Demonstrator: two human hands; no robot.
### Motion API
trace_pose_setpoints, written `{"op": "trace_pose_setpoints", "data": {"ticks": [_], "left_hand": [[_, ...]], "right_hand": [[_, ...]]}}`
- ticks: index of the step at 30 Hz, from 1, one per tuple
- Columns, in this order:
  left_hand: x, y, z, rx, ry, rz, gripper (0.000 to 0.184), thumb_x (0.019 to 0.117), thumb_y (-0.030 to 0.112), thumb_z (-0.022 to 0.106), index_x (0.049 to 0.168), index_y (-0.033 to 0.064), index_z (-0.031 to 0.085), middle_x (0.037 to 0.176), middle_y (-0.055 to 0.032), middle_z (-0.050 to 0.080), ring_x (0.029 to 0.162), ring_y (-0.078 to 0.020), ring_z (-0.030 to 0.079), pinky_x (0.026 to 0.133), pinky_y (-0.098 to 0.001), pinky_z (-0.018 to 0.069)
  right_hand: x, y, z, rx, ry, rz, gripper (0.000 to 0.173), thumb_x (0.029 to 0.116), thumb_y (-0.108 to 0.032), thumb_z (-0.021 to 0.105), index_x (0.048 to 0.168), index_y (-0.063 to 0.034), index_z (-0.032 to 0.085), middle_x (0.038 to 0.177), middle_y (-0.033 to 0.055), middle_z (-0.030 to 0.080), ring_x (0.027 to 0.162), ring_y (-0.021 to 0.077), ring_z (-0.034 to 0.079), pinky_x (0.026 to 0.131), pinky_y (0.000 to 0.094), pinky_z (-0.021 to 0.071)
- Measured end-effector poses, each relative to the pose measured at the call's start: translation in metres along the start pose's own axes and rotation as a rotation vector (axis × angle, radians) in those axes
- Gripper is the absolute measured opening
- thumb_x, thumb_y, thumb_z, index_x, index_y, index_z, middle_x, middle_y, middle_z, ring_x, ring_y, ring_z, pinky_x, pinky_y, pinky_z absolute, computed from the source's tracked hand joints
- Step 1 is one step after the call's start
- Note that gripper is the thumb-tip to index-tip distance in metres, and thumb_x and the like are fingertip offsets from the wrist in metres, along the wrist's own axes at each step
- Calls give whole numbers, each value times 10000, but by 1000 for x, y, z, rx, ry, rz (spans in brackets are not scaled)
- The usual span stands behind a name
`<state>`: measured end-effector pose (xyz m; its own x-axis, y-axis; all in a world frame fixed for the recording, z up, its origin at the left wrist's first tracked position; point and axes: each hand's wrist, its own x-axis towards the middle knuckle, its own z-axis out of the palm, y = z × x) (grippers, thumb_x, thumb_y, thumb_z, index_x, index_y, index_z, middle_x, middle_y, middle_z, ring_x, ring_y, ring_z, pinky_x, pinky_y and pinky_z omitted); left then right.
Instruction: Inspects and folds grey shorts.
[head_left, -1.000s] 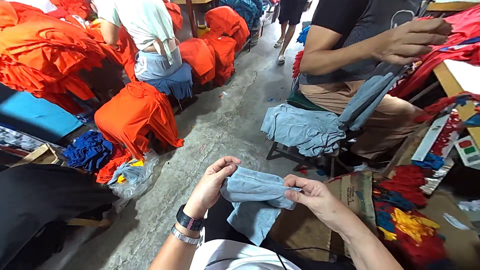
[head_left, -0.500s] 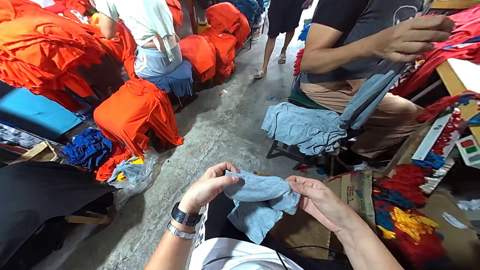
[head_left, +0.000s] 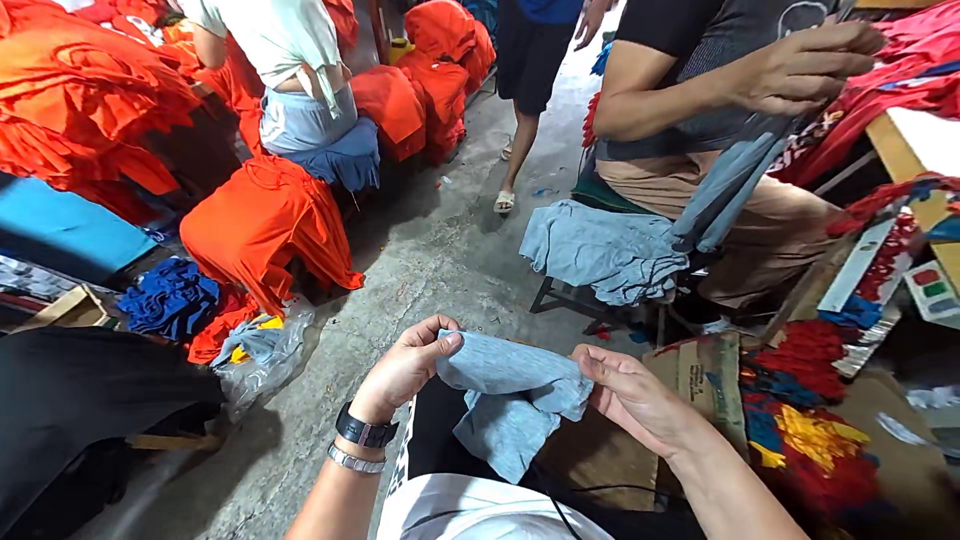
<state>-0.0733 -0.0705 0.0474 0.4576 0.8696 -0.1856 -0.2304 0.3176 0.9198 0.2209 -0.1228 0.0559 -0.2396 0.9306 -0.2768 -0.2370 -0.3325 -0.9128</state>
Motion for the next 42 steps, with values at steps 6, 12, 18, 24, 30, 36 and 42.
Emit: {"op": "trace_pose_setpoints", "data": {"ticks": [6, 12, 18, 24, 30, 36, 42], "left_hand": [[1, 1, 1, 11, 36, 23, 165, 1043, 99, 472, 1037, 133, 634, 841, -8, 696, 716, -52, 674, 673, -218, 579], [3, 2, 2, 9, 35, 37, 171, 1048, 97, 469, 1044, 135, 636, 851, -15, 702, 719, -54, 681, 676, -217, 585], [6, -1, 3, 5, 43, 137, 163, 1007, 82, 579, 1020, 168, 717, 887, 7, 720, 781, -47, 681, 735, -229, 583], [9, -1, 10, -29, 44, 89, 167, 1039, 83, 516, 1032, 152, 668, 824, -3, 687, 676, -38, 655, 633, -203, 573], [12, 0, 16, -43, 69, 74, 178, 1055, 103, 485, 1054, 141, 659, 812, -4, 684, 657, -32, 649, 604, -191, 562], [9, 2, 14, 21, 73, 53, 209, 1075, 154, 467, 1073, 153, 675, 824, 11, 682, 653, -14, 639, 594, -172, 553], [7, 3, 18, 114, 103, 66, 186, 1072, 157, 483, 1103, 167, 667, 832, 59, 674, 600, 36, 580, 523, -122, 488]], "right_hand": [[1, 1, -1, -18, -18, -4, 219, 1018, -256, 574, 897, -123, 697, 885, 41, 725, 835, 86, 701, 823, 256, 590], [0, 2, -4, -3, -26, -10, 201, 1010, -269, 593, 910, -128, 695, 893, 37, 723, 838, 87, 698, 829, 262, 590], [-1, 5, -8, 16, -6, -19, 188, 1015, -246, 582, 936, -122, 700, 903, 38, 726, 840, 90, 702, 824, 266, 594], [-3, 7, -11, 33, 12, -16, 137, 975, -222, 635, 953, -109, 708, 901, 47, 728, 831, 96, 706, 814, 266, 597], [-6, 8, -16, -9, 22, -4, 255, 788, -85, 803, 1024, -89, 707, 929, 51, 736, 818, 89, 704, 783, 234, 596], [-6, 12, -23, -10, 28, -3, 102, 871, -175, 740, 937, -110, 697, 880, 39, 727, 812, 86, 698, 806, 251, 590], [-5, 19, -30, -1, 22, -16, 150, 873, -260, 756, 963, -146, 722, 887, 11, 729, 812, 76, 694, 792, 254, 591]]}}
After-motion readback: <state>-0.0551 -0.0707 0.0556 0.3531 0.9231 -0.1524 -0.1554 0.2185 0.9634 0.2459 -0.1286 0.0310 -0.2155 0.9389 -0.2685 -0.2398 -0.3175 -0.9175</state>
